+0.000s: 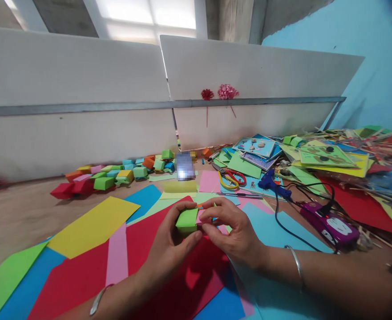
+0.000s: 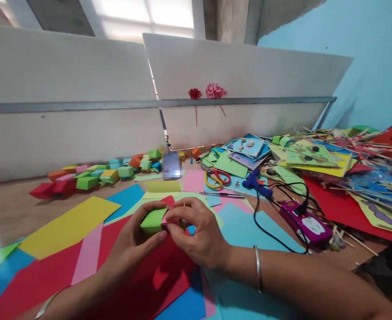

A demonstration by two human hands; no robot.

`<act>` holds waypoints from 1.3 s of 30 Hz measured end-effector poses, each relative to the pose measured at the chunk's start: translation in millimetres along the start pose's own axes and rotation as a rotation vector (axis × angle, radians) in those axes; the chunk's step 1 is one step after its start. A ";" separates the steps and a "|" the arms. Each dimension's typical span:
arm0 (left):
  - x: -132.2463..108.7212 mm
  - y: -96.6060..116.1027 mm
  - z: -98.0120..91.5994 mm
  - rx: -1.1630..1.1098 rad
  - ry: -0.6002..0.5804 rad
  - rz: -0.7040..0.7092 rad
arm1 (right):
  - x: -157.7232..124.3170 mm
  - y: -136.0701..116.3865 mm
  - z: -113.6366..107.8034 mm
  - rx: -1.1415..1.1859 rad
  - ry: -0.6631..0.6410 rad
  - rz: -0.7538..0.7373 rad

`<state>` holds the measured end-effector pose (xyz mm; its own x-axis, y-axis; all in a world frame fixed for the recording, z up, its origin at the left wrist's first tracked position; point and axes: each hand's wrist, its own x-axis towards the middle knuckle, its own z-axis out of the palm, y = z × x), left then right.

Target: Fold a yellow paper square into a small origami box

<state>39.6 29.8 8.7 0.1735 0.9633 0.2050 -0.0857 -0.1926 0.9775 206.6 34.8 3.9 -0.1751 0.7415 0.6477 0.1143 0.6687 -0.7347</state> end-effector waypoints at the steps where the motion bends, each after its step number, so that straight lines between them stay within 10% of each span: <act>1: 0.1 0.3 0.0 -0.018 -0.005 -0.011 | -0.4 -0.6 -1.1 -0.015 -0.006 -0.015; 21: -1.8 -5.1 -0.6 -0.005 -0.166 0.001 | -3.4 2.5 -4.8 -0.245 -0.068 -0.160; 39: 0.2 -15.5 2.3 0.290 -0.004 -0.011 | -8.2 6.7 -1.7 -0.305 -0.269 0.076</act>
<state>43.2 32.6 -6.3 0.1770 0.9649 0.1941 0.2001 -0.2284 0.9528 210.5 33.3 -6.0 -0.4002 0.7754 0.4885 0.4141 0.6285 -0.6584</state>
